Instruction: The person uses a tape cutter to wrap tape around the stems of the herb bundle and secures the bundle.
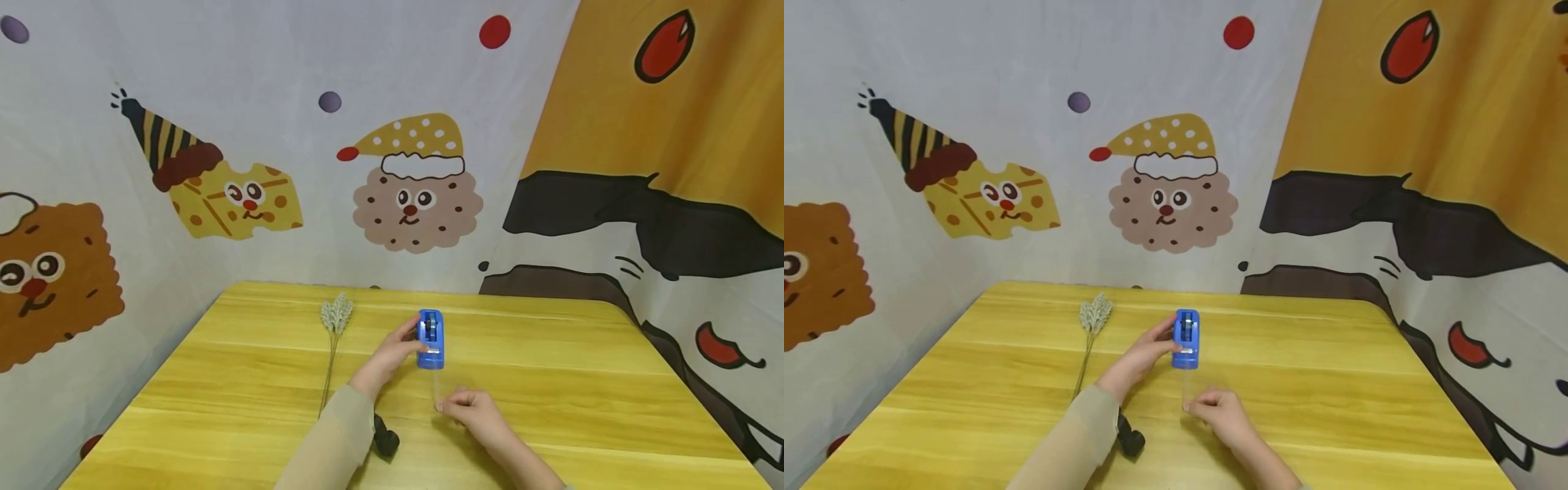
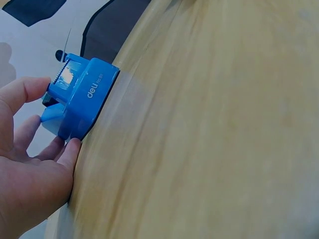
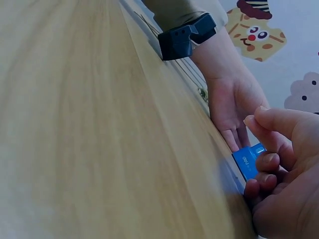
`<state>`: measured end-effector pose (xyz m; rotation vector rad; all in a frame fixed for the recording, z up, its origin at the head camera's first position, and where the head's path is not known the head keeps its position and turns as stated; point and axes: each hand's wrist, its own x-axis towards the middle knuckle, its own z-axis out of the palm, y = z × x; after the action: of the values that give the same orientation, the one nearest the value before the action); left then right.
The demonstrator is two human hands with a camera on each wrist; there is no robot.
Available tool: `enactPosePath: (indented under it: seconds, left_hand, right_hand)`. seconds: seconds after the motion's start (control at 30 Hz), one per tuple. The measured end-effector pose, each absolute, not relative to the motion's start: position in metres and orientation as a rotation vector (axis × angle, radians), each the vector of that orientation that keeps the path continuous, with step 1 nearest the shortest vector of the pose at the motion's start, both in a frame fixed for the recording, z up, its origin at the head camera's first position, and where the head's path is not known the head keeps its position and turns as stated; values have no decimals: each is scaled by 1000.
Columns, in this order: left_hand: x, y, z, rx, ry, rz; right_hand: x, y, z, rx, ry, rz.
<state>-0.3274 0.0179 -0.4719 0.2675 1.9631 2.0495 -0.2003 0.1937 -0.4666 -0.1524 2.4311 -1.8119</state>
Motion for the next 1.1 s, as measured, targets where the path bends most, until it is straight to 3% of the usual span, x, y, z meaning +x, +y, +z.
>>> enactPosePath:
  seconds: [0.87,1.1]
  left_hand:
    - [-325,17,-470,247,1963,2071]
    - [-321,11,-449,318,2058,1959]
  right_hand:
    - [-193,190,-470,-319,2639,-1644]
    - [-192,191,-473,-304,2608,-1715]
